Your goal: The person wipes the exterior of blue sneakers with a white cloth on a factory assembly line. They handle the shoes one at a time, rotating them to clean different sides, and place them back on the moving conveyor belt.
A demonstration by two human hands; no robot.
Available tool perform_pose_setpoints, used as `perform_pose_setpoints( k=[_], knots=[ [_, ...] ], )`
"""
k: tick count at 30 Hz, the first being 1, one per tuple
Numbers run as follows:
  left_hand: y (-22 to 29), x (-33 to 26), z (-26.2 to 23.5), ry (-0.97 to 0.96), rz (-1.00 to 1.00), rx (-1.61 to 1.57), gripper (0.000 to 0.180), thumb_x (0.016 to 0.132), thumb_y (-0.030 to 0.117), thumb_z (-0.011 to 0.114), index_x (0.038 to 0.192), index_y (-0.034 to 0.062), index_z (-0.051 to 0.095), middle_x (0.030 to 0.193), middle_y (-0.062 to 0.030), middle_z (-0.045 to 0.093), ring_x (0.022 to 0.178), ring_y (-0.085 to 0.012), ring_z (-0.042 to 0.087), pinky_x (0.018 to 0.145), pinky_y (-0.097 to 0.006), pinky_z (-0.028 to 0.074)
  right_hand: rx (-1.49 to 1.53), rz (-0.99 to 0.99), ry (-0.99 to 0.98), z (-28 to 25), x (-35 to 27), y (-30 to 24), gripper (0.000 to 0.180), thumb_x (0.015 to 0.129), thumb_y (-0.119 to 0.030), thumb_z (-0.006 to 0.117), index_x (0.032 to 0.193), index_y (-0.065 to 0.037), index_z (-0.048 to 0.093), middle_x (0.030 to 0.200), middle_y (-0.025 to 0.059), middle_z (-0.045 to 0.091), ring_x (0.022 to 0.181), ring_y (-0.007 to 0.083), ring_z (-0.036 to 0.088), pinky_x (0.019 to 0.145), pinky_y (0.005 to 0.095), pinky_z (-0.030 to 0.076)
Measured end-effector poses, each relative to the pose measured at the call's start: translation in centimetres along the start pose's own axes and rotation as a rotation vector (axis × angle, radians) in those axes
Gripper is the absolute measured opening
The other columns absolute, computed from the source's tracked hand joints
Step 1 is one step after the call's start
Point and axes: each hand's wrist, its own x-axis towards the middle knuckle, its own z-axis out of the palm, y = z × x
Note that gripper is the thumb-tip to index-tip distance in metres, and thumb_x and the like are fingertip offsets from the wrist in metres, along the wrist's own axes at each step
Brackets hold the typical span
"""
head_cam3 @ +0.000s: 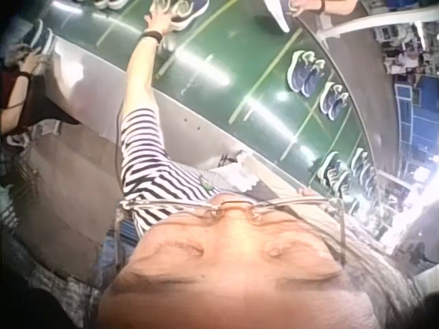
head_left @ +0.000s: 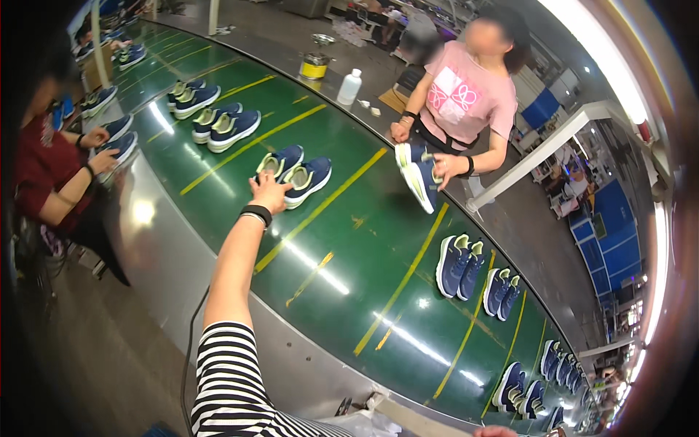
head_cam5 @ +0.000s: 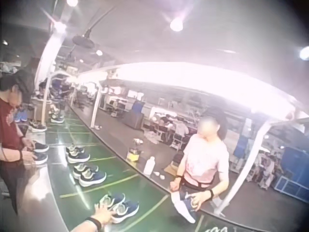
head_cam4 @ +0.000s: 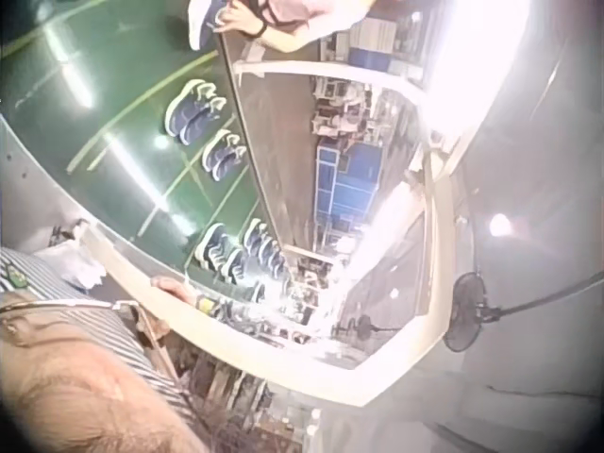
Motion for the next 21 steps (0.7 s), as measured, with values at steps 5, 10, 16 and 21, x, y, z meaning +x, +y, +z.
perform_pose_setpoints(
  k=[5, 10, 16, 21],
  knots=[
    [1.2, 5.8, 2.7, -0.117, -0.108, 0.064, 0.061, 0.060, 0.027, 0.073, 0.117, 0.0355, 0.050, 0.130, -0.0167, 0.038, 0.127, -0.0344, 0.023, 0.101, -0.061, 0.002, -0.015, 0.069, 0.102, 1.5, -1.7, -0.2, 0.041, 0.075, -0.024, 0.061, 0.101, 0.005, 0.049, 0.090, 0.0227, 0.056, 0.081, 0.0296, 0.056, 0.070, 0.0399, 0.046],
    [1.2, 6.7, 5.3, -0.039, -0.079, 0.239, 0.054, 0.061, 0.029, 0.073, 0.112, 0.0253, 0.055, 0.115, -0.0150, 0.051, 0.113, -0.0334, 0.042, 0.099, -0.062, 0.011, 0.257, -0.190, -0.038, 3.0, 0.4, 0.8, 0.045, 0.079, -0.030, 0.055, 0.110, 0.001, 0.043, 0.093, 0.0214, 0.055, 0.081, 0.0297, 0.054, 0.073, 0.0444, 0.043],
    [5.3, -4.2, 2.8, -0.181, 0.185, -0.048, 0.059, 0.062, 0.039, 0.070, 0.116, 0.0198, 0.054, 0.107, -0.0150, 0.058, 0.105, -0.0317, 0.051, 0.093, -0.059, 0.026, 0.043, -0.350, 0.258, 3.8, -1.1, 3.2, 0.075, 0.068, -0.056, 0.061, 0.110, 0.000, 0.035, 0.087, 0.0138, 0.047, 0.070, 0.0195, 0.046, 0.061, 0.0312, 0.042],
    [4.4, -15.3, -7.1, -0.462, 0.433, -0.047, 0.054, 0.061, 0.044, 0.068, 0.101, 0.0093, 0.060, 0.096, -0.0161, 0.062, 0.093, -0.0322, 0.057, 0.082, -0.045, 0.040, -0.045, -0.252, 0.275, 5.5, 0.5, 2.4, 0.065, 0.072, -0.055, 0.053, 0.098, 0.001, 0.037, 0.076, 0.0138, 0.048, 0.066, 0.0207, 0.050, 0.062, 0.0315, 0.044]
  ],
)
